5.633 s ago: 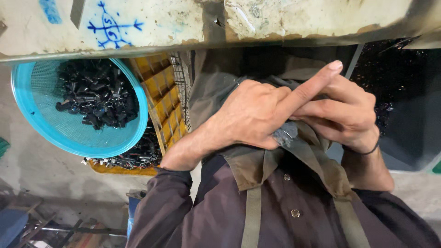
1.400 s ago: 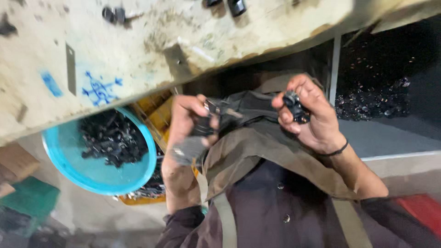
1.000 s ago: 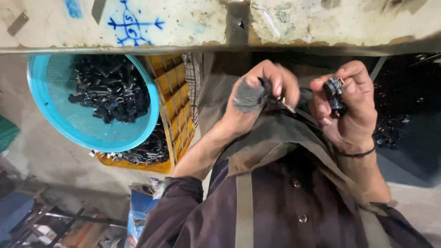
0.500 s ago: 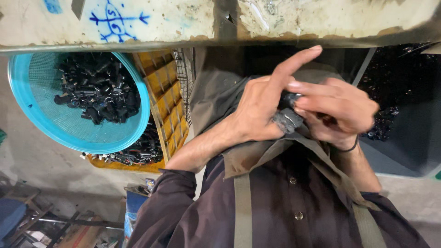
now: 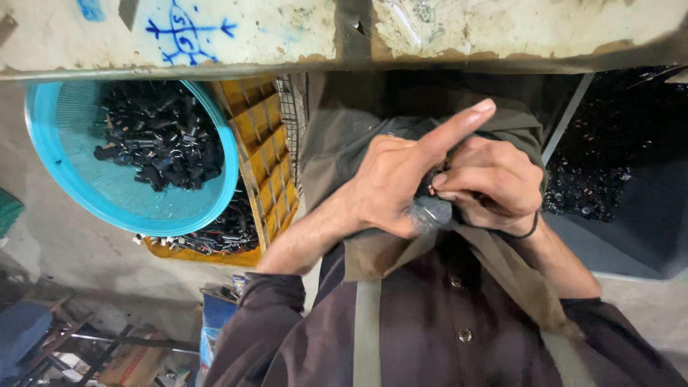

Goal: The person picks small black cylindrical components from bins and the worktable, rubs each component with a gray abrasive pad held against their apron, and places the parts into the bins beside the table. They repeatedly reach into the bins to grab handfuls of parts and work through them one at a time.

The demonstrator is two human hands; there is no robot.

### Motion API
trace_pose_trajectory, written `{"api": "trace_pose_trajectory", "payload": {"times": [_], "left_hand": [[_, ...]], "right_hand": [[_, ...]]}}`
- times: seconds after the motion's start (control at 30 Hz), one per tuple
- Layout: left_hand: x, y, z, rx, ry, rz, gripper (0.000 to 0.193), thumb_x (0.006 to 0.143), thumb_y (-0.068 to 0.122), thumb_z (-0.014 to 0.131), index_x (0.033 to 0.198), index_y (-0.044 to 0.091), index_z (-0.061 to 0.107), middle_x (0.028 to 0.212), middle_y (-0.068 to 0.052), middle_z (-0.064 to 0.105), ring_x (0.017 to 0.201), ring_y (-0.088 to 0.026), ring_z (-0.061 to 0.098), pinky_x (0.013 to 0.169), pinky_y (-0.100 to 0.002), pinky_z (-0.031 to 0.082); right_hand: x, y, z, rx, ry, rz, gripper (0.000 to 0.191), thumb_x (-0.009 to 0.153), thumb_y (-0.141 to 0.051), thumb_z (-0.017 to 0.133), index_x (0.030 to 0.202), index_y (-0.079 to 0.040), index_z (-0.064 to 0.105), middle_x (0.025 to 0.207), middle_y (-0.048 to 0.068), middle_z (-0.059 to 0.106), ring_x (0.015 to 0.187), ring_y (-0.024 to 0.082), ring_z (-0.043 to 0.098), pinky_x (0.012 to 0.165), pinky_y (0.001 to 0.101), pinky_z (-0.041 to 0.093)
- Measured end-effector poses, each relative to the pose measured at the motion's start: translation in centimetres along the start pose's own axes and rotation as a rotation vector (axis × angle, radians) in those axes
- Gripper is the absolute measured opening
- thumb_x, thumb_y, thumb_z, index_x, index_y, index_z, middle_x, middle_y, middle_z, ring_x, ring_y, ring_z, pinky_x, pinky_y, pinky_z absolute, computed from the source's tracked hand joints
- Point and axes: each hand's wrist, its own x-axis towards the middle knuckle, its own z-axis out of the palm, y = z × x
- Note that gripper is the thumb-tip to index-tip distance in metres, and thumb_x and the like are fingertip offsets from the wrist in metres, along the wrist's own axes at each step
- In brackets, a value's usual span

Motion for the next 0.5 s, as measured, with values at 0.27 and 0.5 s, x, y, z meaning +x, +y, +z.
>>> {"api": "trace_pose_trajectory", "payload": {"times": [0.27, 0.5], "left_hand": [[-0.4, 0.4, -0.8, 0.086, 0.032, 0.036, 0.112, 0.072, 0.023, 0.081, 0.164, 0.01, 0.019, 0.089, -0.013, 0.071, 0.072, -0.029, 0.071, 0.065, -0.038, 0.053], [1.3, 2.2, -2.5, 0.315, -0.063, 0.118, 0.13, 0.055, 0.026, 0.086, 0.162, 0.015, 0.013, 0.098, -0.011, 0.075, 0.084, -0.032, 0.074, 0.069, -0.04, 0.056]], "right_hand": [[1.9, -0.2, -2.2, -0.129, -0.24, 0.086, 0.022, 0.084, 0.001, 0.084, 0.103, -0.003, 0.073, 0.086, 0.01, 0.068, 0.078, 0.022, 0.07, 0.062, 0.0328, 0.052], [1.7, 0.5, -2.4, -0.209, -0.36, 0.012, 0.018, 0.078, -0.002, 0.084, 0.094, -0.003, 0.076, 0.082, 0.01, 0.068, 0.071, 0.024, 0.067, 0.061, 0.0363, 0.05]]}}
